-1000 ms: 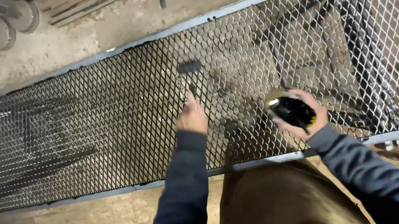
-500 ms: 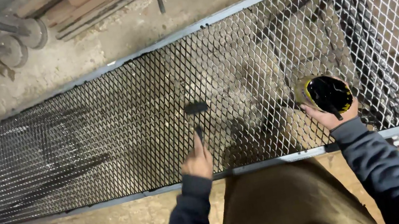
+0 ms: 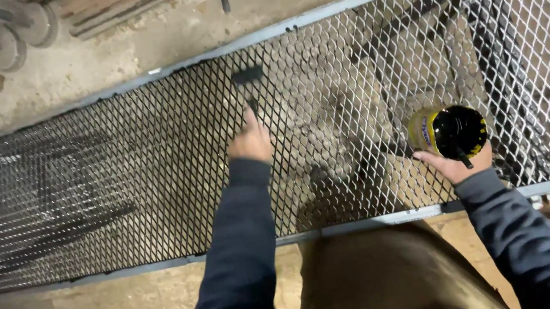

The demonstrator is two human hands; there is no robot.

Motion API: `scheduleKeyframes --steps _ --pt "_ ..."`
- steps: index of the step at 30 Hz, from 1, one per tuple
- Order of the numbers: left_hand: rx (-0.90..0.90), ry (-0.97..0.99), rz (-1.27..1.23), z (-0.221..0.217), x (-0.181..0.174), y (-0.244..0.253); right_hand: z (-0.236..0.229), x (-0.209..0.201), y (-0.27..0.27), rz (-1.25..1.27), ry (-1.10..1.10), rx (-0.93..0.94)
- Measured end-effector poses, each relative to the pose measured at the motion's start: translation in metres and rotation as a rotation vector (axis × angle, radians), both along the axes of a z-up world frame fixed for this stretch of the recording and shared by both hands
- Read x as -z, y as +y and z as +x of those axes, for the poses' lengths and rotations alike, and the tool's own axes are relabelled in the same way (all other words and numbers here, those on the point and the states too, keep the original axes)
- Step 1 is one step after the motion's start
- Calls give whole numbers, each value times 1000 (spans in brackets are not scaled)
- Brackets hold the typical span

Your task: Painting a long metal mesh ramp with black paint using a small roller.

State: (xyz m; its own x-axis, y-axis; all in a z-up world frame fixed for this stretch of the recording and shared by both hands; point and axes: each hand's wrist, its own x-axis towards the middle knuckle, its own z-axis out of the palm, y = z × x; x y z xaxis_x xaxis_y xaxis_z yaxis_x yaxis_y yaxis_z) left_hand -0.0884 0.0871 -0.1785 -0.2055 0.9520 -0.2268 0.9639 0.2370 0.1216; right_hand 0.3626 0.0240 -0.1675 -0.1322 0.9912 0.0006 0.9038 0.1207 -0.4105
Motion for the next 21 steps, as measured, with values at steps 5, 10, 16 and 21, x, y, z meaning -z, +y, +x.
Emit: scheduleKeyframes --steps 5,10,16,21 --pt "42 -16 -55 -7 -4 -111 -11 -20 -15 -52 111 129" --pt "97 157 153 -28 24 -116 -11 -32 -35 100 509 220" --pt "62 38 348 -43 -46 -13 4 -35 -94 229 346 308" --pt "106 -493 279 -136 -1 55 -14 -18 -169 254 320 484"
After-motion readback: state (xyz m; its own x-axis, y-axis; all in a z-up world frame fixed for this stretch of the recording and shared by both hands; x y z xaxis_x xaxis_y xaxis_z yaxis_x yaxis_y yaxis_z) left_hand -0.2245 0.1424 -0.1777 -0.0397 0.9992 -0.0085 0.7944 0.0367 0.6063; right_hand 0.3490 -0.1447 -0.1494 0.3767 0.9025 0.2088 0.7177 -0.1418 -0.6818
